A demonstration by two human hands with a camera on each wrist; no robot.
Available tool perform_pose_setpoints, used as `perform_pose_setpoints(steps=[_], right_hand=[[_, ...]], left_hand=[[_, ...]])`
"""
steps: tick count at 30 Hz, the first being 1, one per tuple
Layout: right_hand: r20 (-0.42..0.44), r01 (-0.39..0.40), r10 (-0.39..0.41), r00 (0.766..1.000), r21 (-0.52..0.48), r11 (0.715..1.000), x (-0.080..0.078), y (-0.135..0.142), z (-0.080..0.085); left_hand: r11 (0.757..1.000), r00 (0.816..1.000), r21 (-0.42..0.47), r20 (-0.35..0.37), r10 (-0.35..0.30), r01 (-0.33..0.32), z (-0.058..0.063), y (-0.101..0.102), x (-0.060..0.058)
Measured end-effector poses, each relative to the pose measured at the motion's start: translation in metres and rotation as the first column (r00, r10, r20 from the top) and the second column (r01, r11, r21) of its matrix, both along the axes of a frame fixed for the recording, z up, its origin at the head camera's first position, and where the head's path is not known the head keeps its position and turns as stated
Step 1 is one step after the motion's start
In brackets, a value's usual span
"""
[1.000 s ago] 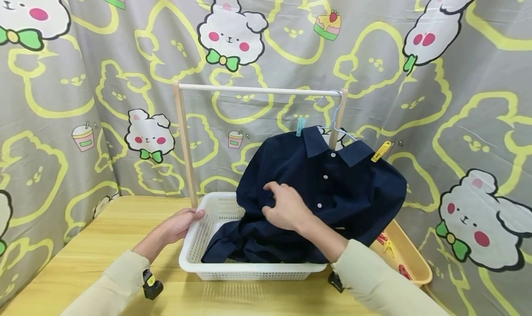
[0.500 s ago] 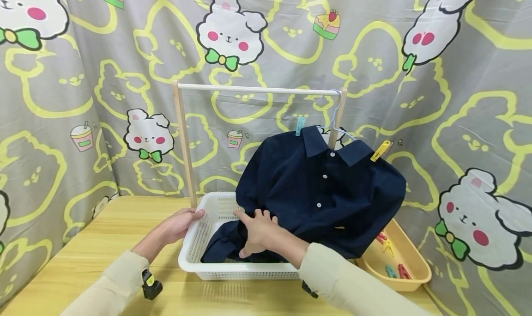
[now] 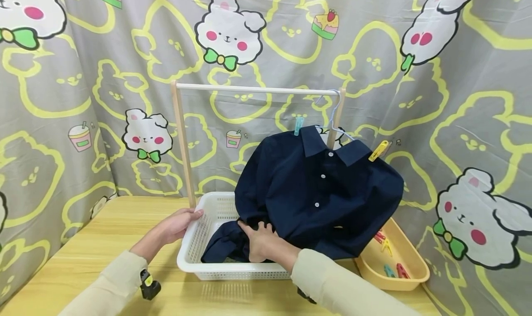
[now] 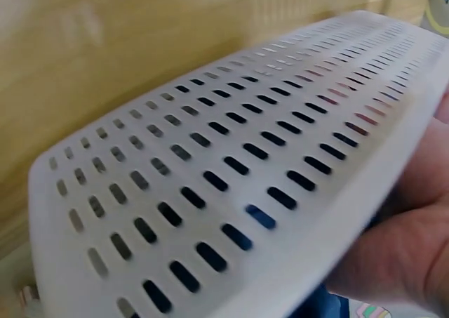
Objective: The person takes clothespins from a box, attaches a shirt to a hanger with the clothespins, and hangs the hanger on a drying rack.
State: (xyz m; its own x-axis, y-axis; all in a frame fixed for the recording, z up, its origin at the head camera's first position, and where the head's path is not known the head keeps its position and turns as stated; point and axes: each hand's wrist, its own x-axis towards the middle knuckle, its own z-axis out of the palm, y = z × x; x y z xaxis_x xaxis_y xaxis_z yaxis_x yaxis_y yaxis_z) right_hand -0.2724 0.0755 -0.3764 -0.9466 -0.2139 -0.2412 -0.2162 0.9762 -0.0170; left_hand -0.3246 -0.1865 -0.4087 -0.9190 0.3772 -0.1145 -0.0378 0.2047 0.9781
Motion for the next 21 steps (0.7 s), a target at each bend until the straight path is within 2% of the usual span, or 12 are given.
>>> perform_pose_setpoints(steps=[6, 17, 21], right_hand=[[0.031, 0.01, -0.011, 0.999, 0.009, 1.0, -0.005, 0.001, -0.008], [0.044, -0.036, 0.037, 0.998, -0.028, 0.999, -0.012, 0.01, -0.016], [0.024, -0.062, 0.064, 0.998, -0.087, 0.994, -0.01, 0.013, -0.018]], left_hand=[[1.0, 1.0, 0.005, 0.003, 0.0, 0.0, 0.001, 0.0, 0.001], [1.0, 1.0, 0.001, -0.006, -0.031, 0.031, 0.001, 0.0, 0.002], [0.999, 0.999, -0.002, -0.01, -0.034, 0.034, 0.003, 0.0, 0.003]])
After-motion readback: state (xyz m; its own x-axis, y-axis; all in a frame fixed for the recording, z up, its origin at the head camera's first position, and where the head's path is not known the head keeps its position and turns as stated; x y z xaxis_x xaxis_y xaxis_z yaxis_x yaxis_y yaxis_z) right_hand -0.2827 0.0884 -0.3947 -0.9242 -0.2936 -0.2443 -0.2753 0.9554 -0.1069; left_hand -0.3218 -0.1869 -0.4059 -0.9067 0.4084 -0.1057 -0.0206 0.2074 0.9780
